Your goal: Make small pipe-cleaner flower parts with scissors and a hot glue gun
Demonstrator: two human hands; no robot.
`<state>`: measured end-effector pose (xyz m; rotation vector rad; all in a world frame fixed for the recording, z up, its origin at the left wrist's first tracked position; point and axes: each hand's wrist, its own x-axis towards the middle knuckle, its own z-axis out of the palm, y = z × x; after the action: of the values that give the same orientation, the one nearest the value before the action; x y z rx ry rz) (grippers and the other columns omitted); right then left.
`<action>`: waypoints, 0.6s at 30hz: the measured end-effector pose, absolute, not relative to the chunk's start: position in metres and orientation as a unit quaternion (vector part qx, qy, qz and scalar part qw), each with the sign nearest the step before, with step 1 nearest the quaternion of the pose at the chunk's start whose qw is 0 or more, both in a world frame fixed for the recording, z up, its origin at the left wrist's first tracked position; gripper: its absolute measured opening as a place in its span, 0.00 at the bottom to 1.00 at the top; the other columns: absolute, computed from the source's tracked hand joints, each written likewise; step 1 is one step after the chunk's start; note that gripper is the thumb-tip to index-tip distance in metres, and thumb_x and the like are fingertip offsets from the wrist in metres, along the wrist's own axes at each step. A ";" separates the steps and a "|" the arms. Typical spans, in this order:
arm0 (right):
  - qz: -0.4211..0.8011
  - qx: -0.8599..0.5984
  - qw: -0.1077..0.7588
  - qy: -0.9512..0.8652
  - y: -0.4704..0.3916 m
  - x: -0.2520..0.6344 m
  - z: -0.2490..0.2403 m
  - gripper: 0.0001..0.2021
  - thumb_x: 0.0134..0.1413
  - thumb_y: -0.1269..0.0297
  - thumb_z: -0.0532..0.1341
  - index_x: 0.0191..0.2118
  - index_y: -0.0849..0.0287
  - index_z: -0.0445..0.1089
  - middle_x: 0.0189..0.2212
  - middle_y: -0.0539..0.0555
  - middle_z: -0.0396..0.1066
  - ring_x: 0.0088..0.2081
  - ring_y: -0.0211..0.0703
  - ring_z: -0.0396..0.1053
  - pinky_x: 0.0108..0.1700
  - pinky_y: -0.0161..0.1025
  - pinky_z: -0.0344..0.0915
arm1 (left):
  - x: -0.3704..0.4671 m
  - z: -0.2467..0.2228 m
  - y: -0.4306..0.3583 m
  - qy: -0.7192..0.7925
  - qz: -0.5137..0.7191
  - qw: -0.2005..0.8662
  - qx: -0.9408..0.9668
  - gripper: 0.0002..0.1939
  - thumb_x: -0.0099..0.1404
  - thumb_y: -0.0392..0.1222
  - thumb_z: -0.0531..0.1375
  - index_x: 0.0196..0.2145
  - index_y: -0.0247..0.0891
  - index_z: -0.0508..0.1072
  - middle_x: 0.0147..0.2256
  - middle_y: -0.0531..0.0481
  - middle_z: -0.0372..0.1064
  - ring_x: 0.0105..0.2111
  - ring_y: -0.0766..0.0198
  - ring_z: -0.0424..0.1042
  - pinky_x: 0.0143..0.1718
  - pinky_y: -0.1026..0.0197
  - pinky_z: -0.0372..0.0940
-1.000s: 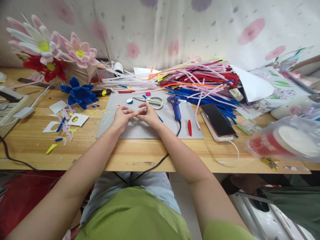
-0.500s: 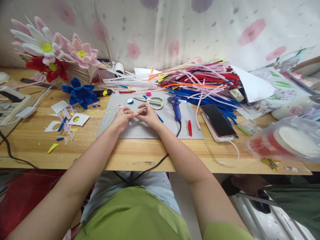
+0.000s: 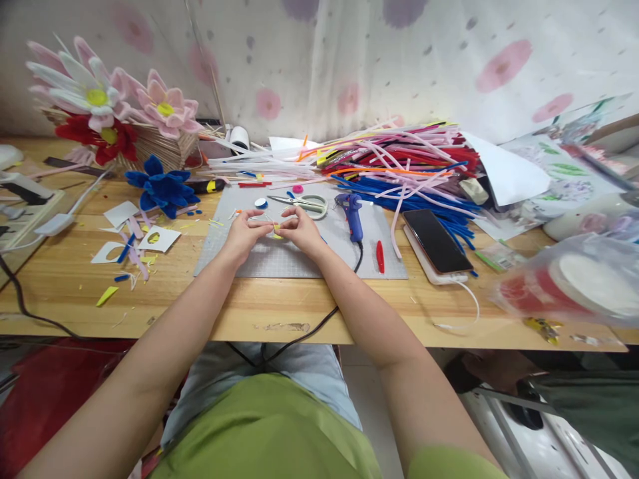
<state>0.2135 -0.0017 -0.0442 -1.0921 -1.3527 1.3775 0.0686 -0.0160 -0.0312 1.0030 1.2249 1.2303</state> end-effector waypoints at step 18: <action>0.537 -0.417 0.440 -0.586 0.001 0.212 -0.048 0.21 0.32 0.64 0.65 0.36 0.55 0.57 0.23 0.42 0.70 0.27 0.34 0.68 0.35 0.36 0.63 | 0.070 -0.036 -0.012 0.550 0.538 0.520 0.371 0.31 0.40 0.33 0.69 0.40 0.36 0.58 0.26 0.50 0.74 0.34 0.60 0.74 0.44 0.56 0.62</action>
<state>0.2118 0.0014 -0.0480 -1.0356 -1.4557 1.3345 0.0700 -0.0118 -0.0364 0.8903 1.3184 1.2907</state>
